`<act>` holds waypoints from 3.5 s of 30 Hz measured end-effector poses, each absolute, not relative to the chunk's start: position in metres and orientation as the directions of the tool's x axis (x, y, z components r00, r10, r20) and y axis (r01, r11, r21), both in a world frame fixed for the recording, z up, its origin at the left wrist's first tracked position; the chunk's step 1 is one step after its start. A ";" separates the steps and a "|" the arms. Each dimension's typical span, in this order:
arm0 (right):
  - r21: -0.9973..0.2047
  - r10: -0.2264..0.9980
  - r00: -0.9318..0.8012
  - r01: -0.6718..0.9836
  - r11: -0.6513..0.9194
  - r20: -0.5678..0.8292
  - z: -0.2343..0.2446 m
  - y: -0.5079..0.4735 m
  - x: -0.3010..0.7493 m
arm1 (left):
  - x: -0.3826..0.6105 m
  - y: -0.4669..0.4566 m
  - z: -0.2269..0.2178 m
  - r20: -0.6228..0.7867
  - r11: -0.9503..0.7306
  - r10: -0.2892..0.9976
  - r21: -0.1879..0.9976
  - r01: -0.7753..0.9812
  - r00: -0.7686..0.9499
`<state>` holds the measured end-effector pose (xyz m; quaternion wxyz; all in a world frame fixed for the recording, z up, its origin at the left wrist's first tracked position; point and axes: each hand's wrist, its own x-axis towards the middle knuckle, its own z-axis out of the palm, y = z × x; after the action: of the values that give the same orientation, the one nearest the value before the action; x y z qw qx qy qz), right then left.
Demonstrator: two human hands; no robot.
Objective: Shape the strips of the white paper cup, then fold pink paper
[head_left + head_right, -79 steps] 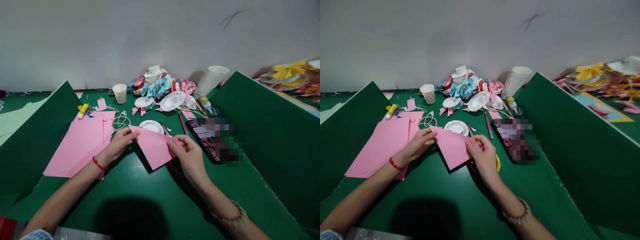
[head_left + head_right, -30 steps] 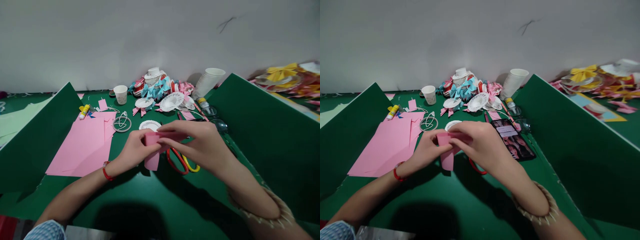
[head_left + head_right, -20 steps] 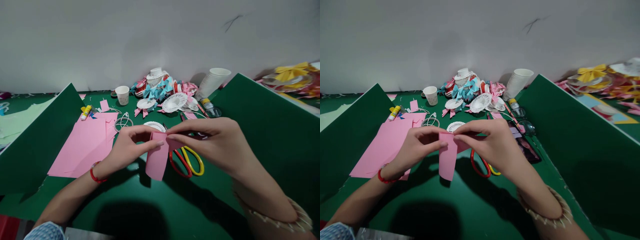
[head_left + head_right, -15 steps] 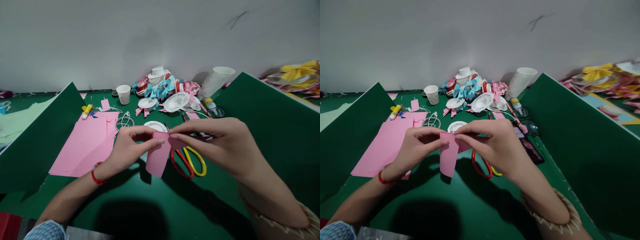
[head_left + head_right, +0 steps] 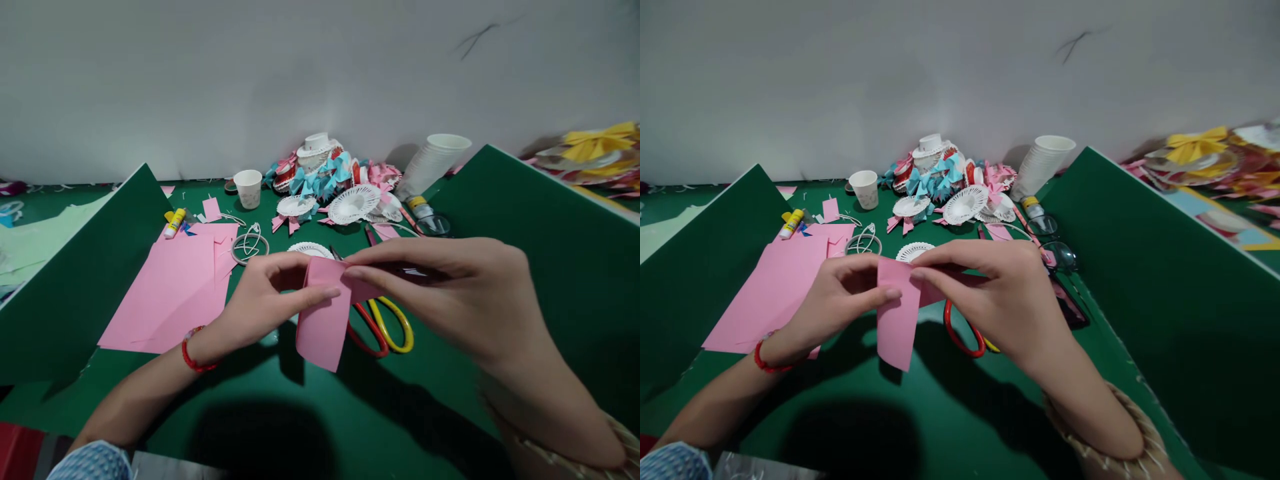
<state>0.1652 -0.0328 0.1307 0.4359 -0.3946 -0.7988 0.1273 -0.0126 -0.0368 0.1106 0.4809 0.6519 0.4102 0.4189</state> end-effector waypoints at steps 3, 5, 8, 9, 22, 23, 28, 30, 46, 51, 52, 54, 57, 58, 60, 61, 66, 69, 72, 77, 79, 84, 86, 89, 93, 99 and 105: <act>-0.548 0.734 -0.293 0.512 0.661 0.612 0.131 -0.033 0.166 | -0.013 -0.036 0.107 0.096 -0.160 0.930 0.975 0.155 0.356; -0.544 0.728 -0.292 0.509 0.667 0.620 0.130 -0.032 0.166 | -0.014 -0.036 0.105 0.105 -0.172 0.937 0.969 0.178 0.332; -0.552 0.726 -0.298 0.493 0.673 0.619 0.129 -0.031 0.166 | -0.014 -0.037 0.103 0.111 -0.180 0.947 0.961 0.209 0.301; -0.557 0.728 -0.297 0.488 0.672 0.618 0.129 -0.031 0.166 | -0.013 -0.037 0.103 0.109 -0.178 0.950 0.960 0.217 0.294; -0.668 0.782 -0.236 0.415 0.618 0.577 0.127 -0.032 0.164 | -0.010 -0.041 0.106 0.185 -0.204 0.966 0.974 0.099 0.180; -0.670 0.783 -0.225 0.416 0.615 0.580 0.127 -0.031 0.164 | -0.009 -0.041 0.106 0.163 -0.187 0.963 0.978 0.095 0.216; -0.634 0.774 -0.199 0.471 0.614 0.601 0.124 -0.031 0.167 | -0.006 -0.040 0.101 -0.043 -0.009 0.912 0.992 0.126 0.407; -0.620 0.773 -0.233 0.483 0.619 0.590 0.126 -0.031 0.167 | -0.006 -0.041 0.101 -0.066 0.000 0.918 0.986 0.167 0.390; -0.672 0.820 -0.101 0.521 0.526 0.563 0.123 -0.027 0.172 | -0.014 -0.036 0.110 0.090 -0.153 0.928 0.977 0.149 0.361; -0.748 0.866 -0.176 0.444 0.494 0.467 0.123 -0.023 0.172 | -0.014 -0.036 0.105 0.038 -0.106 0.929 0.980 0.166 0.367; -0.758 0.869 -0.180 0.430 0.491 0.461 0.123 -0.023 0.171 | -0.013 -0.036 0.104 0.026 -0.095 0.927 0.981 0.168 0.374; -0.764 0.867 -0.171 0.415 0.494 0.468 0.123 -0.023 0.169 | -0.013 -0.036 0.103 0.010 -0.084 0.922 0.981 0.175 0.386; -0.743 0.853 -0.155 0.431 0.512 0.498 0.122 -0.023 0.167 | -0.012 -0.037 0.104 0.020 -0.100 0.914 0.979 0.178 0.404; -0.736 0.851 -0.149 0.441 0.513 0.504 0.122 -0.023 0.168 | -0.012 -0.037 0.105 0.032 -0.112 0.914 0.978 0.175 0.405; -0.731 0.851 -0.129 0.457 0.507 0.509 0.121 -0.023 0.169 | -0.012 -0.036 0.106 0.060 -0.134 0.922 0.976 0.170 0.382; -0.734 0.853 -0.119 0.458 0.501 0.508 0.121 -0.022 0.169 | -0.012 -0.036 0.106 0.071 -0.141 0.928 0.975 0.170 0.365; -0.781 0.866 -0.143 0.380 0.495 0.479 0.121 -0.021 0.169 | -0.015 -0.035 0.104 0.064 -0.149 0.934 0.965 0.217 0.353; -0.793 0.862 -0.150 0.342 0.504 0.484 0.122 -0.022 0.166 | -0.015 -0.034 0.104 0.042 -0.145 0.920 0.960 0.239 0.390; -0.792 0.867 -0.119 0.362 0.492 0.484 0.122 -0.023 0.167 | -0.015 -0.034 0.108 0.037 -0.136 0.925 0.962 0.236 0.379; -0.831 0.888 -0.070 0.325 0.450 0.454 0.119 -0.019 0.171 | -0.017 -0.034 0.118 0.007 -0.066 0.961 0.976 0.207 0.275; -0.852 0.900 -0.097 0.294 0.434 0.425 0.119 -0.018 0.171 | -0.018 -0.034 0.120 0.011 -0.068 0.964 0.976 0.208 0.264; -0.861 0.906 -0.090 0.285 0.421 0.414 0.119 -0.019 0.171 | -0.017 -0.035 0.121 0.025 -0.083 0.960 0.976 0.200 0.278; -0.861 0.910 -0.063 0.305 0.408 0.409 0.119 -0.019 0.171 | -0.016 -0.035 0.120 0.013 -0.063 0.958 0.984 0.164 0.287; -0.873 0.918 -0.022 0.302 0.383 0.396 0.117 -0.018 0.170 | -0.017 -0.033 0.117 -0.013 -0.022 0.951 0.994 0.109 0.310; -0.898 0.936 -0.025 0.273 0.345 0.351 0.116 -0.016 0.168 | -0.020 -0.031 0.112 0.010 -0.025 0.961 0.998 0.050 0.277; -0.907 0.946 -0.078 0.269 0.323 0.314 0.117 -0.017 0.171 | -0.020 -0.032 0.117 -0.025 -0.022 0.936 0.991 0.129 0.352; -0.846 0.927 -0.203 0.383 0.370 0.314 0.122 -0.022 0.169 | -0.019 -0.030 0.118 0.072 -0.128 0.942 0.980 0.153 0.327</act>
<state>0.1693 -0.0224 0.1219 0.4293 -0.4627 -0.7078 0.3173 -0.0189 -0.0301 0.1176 0.5035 0.6405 0.4273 0.3920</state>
